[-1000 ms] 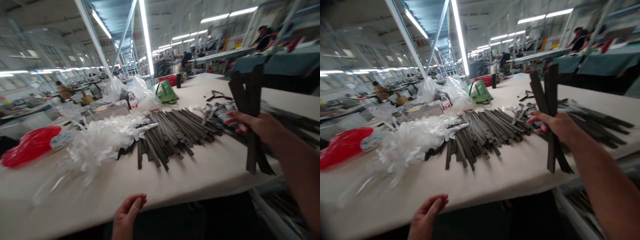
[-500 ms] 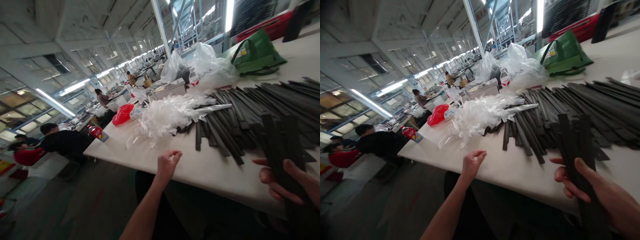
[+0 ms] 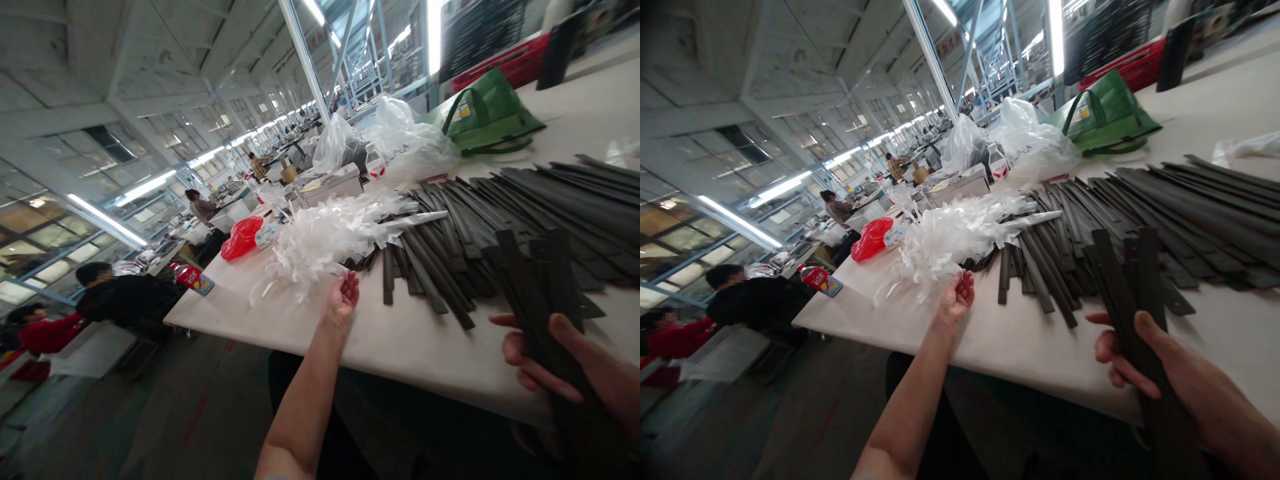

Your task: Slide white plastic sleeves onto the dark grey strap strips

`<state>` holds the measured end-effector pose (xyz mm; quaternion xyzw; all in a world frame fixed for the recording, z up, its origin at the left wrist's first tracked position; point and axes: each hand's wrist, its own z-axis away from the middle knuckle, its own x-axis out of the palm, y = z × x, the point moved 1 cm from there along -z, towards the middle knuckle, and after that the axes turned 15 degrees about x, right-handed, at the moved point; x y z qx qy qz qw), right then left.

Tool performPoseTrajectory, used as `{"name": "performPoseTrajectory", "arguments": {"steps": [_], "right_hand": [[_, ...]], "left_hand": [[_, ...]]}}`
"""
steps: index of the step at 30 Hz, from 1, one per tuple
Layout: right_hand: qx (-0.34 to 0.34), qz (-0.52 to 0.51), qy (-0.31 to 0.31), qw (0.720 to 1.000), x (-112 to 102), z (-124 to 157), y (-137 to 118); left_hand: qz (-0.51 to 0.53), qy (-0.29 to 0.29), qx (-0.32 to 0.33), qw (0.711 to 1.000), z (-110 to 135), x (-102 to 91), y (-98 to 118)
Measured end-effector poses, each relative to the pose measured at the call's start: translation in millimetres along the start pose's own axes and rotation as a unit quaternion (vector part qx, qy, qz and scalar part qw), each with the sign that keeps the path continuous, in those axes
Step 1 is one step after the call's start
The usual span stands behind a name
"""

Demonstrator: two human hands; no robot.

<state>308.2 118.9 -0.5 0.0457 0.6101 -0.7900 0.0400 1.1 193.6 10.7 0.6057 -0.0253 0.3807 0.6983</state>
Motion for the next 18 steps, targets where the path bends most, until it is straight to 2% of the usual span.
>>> {"name": "performPoseTrajectory", "arguments": {"steps": [2, 3, 6, 10, 14, 18], "right_hand": [[0.094, -0.090, -0.101, 0.986, 8.2, 8.2, -5.2], [0.128, -0.106, -0.132, 0.977, 12.5, 12.6, -5.8], [0.154, -0.041, -0.158, 0.974, 26.7, 25.8, 0.8], [0.115, 0.037, -0.144, 0.982, 45.1, 47.0, 17.7], [0.043, 0.089, -0.111, 0.989, 54.9, 67.6, 22.4], [0.009, 0.146, -0.104, 0.984, 57.8, 77.3, 20.6]], "left_hand": [[0.015, -0.017, -0.012, 1.000, 22.6, -2.2, -8.9], [0.024, -0.029, -0.019, 0.999, 35.4, -3.9, -14.0], [0.054, -0.052, -0.036, 0.997, 71.7, -9.9, -27.8], [0.081, -0.041, -0.039, 0.995, 99.1, -13.3, -33.8], [0.076, -0.045, -0.031, 0.996, 103.1, -10.2, -27.3], [0.065, -0.055, -0.001, 0.996, 102.2, -7.2, -20.8]]}}
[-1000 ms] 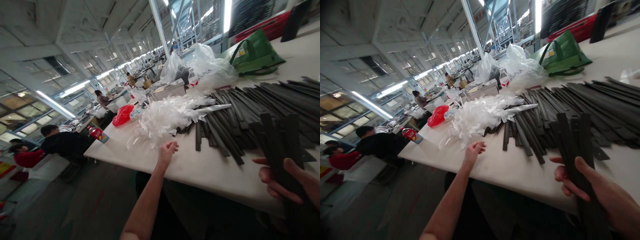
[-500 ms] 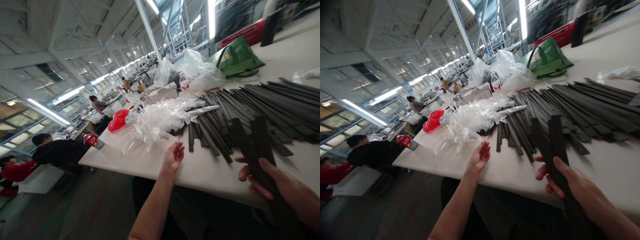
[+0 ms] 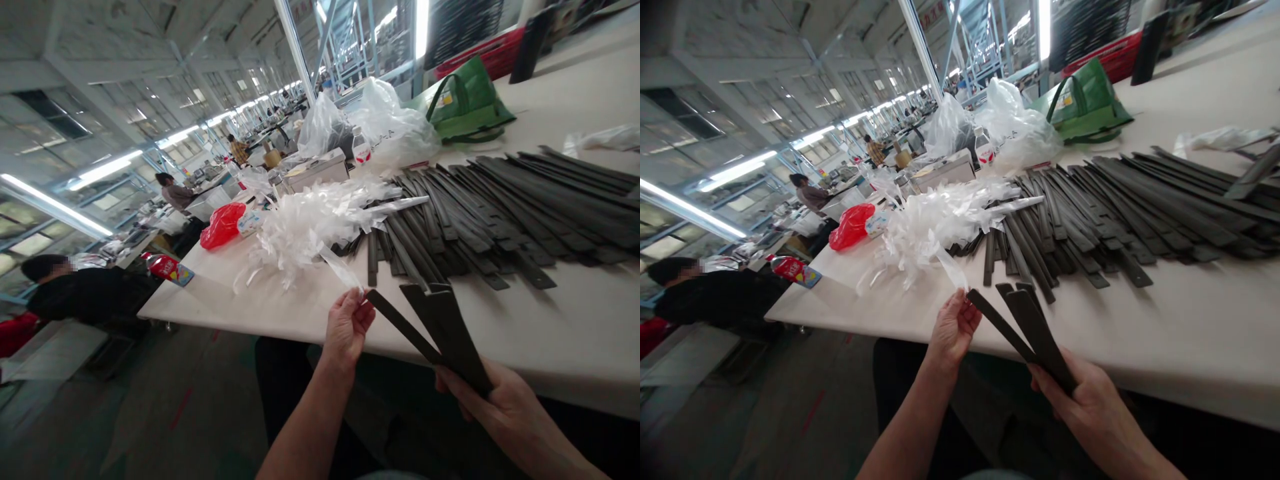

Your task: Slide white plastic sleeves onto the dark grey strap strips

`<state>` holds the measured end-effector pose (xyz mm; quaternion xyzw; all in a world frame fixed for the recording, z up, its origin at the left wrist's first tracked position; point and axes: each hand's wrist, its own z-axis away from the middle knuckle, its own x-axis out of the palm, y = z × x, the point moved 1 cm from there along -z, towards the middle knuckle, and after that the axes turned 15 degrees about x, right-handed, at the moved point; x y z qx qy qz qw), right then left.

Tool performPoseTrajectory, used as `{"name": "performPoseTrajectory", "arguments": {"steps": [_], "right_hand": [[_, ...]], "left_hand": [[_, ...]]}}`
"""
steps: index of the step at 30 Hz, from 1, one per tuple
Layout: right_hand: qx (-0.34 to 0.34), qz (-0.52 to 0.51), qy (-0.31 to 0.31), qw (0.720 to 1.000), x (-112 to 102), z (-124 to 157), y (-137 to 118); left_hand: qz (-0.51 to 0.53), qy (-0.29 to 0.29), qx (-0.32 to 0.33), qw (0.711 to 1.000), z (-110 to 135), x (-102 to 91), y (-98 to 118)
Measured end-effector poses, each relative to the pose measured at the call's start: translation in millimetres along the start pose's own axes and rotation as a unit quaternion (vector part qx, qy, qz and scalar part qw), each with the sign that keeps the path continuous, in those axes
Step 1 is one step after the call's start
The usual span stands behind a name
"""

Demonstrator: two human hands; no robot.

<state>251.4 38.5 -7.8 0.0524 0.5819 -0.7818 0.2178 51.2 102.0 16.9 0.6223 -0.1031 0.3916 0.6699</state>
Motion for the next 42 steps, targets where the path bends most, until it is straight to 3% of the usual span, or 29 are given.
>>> {"name": "performPoseTrajectory", "arguments": {"steps": [8, 17, 27, 42], "right_hand": [[-0.027, 0.102, 0.069, 0.992, 4.3, -5.4, 0.7], [-0.086, 0.168, 0.135, 0.973, 10.5, -1.9, -0.1], [-0.093, 0.160, 0.120, 0.975, 12.2, -0.2, -2.5], [-0.071, 0.138, 0.095, 0.983, 11.3, -4.5, -4.8]], "left_hand": [[-0.022, -0.018, 0.056, 0.998, 3.8, 4.7, 2.5], [-0.073, 0.026, 0.157, 0.985, 0.1, -1.0, -2.7], [-0.059, 0.011, 0.176, 0.983, -3.6, -3.3, -2.4], [-0.071, 0.022, 0.152, 0.986, 2.3, -14.5, -7.6]]}}
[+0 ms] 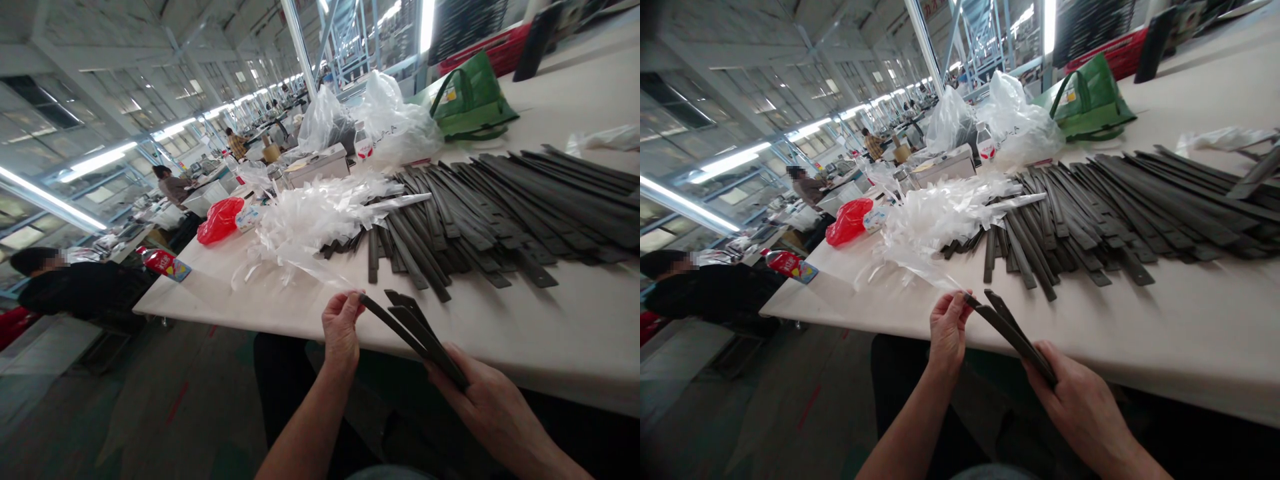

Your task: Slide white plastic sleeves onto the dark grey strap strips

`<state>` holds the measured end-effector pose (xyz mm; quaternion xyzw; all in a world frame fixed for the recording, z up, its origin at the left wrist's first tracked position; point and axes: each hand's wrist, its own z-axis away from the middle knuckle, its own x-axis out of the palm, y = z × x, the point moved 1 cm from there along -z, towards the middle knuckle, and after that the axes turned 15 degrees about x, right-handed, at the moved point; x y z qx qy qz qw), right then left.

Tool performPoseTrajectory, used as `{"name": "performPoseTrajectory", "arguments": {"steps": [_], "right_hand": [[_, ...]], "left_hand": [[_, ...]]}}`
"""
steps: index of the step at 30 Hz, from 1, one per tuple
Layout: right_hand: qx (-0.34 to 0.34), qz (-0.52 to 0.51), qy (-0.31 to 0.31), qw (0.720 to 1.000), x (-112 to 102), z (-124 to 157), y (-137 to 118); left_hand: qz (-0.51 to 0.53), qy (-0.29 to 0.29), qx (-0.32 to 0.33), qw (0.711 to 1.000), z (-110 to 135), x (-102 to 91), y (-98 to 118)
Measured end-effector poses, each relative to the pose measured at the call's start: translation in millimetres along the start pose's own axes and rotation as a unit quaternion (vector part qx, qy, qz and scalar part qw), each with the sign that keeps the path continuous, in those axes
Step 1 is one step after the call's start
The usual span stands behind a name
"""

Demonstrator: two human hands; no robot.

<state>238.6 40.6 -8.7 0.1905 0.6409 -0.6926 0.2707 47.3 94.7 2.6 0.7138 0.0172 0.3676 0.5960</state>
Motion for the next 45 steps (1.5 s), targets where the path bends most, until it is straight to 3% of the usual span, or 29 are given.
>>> {"name": "performPoseTrajectory", "arguments": {"steps": [3, 8, 10, 14, 18, 20, 25, 27, 31, 33, 37, 39, 43, 45], "right_hand": [[0.016, -0.026, -0.035, 0.999, 1.3, -4.0, -6.6], [0.067, -0.134, -0.149, 0.978, 3.4, -7.8, -11.7], [0.067, -0.152, -0.161, 0.973, 2.8, -5.0, -9.3], [0.032, -0.110, -0.118, 0.986, -0.3, -2.5, -5.3], [-0.001, -0.082, -0.059, 0.995, -5.0, -10.4, -9.4], [-0.008, -0.084, -0.051, 0.995, -5.7, -12.8, -11.5], [-0.035, -0.063, -0.048, 0.996, -0.5, -9.0, -12.1], [-0.039, -0.060, -0.045, 0.996, 0.6, -9.4, -12.4], [-0.041, -0.073, -0.048, 0.995, -0.5, -13.8, -11.8], [-0.038, -0.081, -0.052, 0.995, -0.8, -13.9, -9.9], [-0.045, -0.065, -0.057, 0.995, 0.5, -11.4, -7.9], [-0.043, -0.062, -0.047, 0.996, 0.5, -12.6, -8.8], [-0.059, -0.068, -0.031, 0.995, -1.0, -17.3, -9.5], [-0.064, -0.071, -0.034, 0.995, -0.8, -17.6, -7.1]], "left_hand": [[0.001, -0.019, -0.025, 0.999, 7.9, 0.4, -4.3], [-0.030, -0.117, -0.071, 0.990, 19.3, 5.2, -5.1], [-0.023, -0.111, -0.074, 0.991, 15.6, 5.8, -1.1], [-0.009, -0.083, -0.060, 0.995, 14.2, 3.2, 5.3], [-0.101, -0.203, -0.094, 0.969, 38.0, 2.3, 1.3], [-0.098, -0.228, -0.106, 0.963, 42.0, 4.4, 1.5], [0.011, -0.111, -0.033, 0.993, 13.9, 13.1, 12.1], [0.004, -0.110, -0.035, 0.993, 15.2, 14.9, 9.4], [-0.024, -0.189, -0.119, 0.974, 45.5, 15.5, -4.3], [-0.016, -0.197, -0.124, 0.972, 48.8, 16.6, -2.9], [0.048, -0.098, -0.034, 0.993, 19.1, 21.3, 13.3], [0.052, -0.077, -0.031, 0.995, 11.8, 22.3, 13.9], [0.029, -0.153, -0.111, 0.982, 35.2, 20.1, -1.5], [0.031, -0.179, -0.119, 0.976, 43.5, 19.9, -3.3]]}}
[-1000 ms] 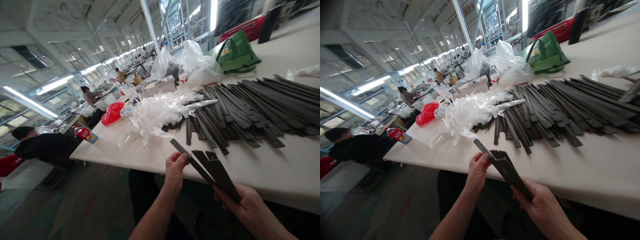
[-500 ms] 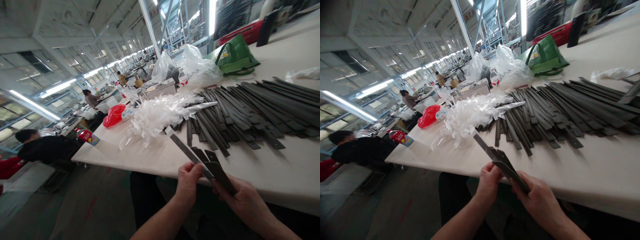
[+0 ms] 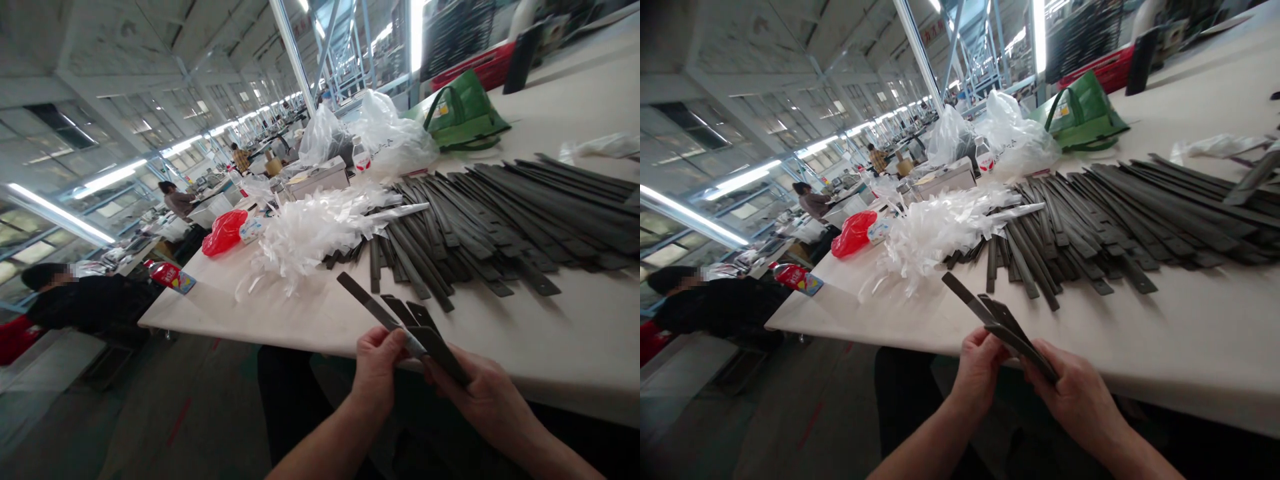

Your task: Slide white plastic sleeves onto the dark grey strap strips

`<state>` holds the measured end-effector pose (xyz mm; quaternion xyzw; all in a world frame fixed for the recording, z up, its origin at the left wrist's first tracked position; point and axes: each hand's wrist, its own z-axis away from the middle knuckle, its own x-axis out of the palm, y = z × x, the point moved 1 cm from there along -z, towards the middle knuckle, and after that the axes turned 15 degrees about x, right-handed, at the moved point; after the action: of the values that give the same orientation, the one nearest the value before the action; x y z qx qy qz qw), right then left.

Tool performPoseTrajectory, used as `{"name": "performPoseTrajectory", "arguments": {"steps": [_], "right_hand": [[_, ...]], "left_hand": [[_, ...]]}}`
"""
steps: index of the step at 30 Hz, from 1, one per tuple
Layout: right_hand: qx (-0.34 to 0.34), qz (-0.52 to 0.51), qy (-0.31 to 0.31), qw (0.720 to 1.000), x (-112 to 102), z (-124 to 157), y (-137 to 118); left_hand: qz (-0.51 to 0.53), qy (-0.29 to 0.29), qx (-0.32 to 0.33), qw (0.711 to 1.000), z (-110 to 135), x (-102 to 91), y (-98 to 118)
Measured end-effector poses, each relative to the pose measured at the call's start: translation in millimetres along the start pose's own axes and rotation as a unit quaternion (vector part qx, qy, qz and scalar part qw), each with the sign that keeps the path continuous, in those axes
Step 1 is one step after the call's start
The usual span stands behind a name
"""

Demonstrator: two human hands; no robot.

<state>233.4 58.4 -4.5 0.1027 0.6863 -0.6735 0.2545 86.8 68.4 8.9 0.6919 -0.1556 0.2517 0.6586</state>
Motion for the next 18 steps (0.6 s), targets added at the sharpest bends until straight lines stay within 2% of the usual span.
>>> {"name": "performPoseTrajectory", "arguments": {"steps": [2, 5, 7, 11, 14, 16, 18], "right_hand": [[0.004, 0.003, -0.010, 1.000, 1.1, 1.2, 3.2], [0.013, 0.016, -0.031, 0.999, 3.7, 2.8, 5.6], [0.023, 0.024, -0.030, 0.999, 4.7, 4.8, 4.2], [0.045, -0.007, -0.016, 0.999, 6.1, 10.1, -1.5], [0.095, -0.103, -0.059, 0.988, 1.0, 5.9, -2.0], [0.130, -0.184, -0.081, 0.971, -15.4, 1.3, -4.6], [0.146, -0.222, -0.058, 0.962, -47.9, -2.5, -11.6]], "left_hand": [[0.011, 0.017, 0.029, 0.999, -5.4, 0.2, 7.6], [0.025, 0.075, 0.075, 0.994, -25.1, -2.2, 25.6], [0.009, 0.087, 0.058, 0.994, -29.9, -2.4, 27.3], [-0.025, 0.093, -0.058, 0.994, -10.0, -4.9, -0.2], [-0.018, 0.096, -0.090, 0.991, -1.9, -13.1, -22.3], [-0.010, 0.096, -0.119, 0.988, -4.1, -15.4, -30.3], [-0.020, 0.092, -0.144, 0.985, -7.0, -15.1, -32.3]]}}
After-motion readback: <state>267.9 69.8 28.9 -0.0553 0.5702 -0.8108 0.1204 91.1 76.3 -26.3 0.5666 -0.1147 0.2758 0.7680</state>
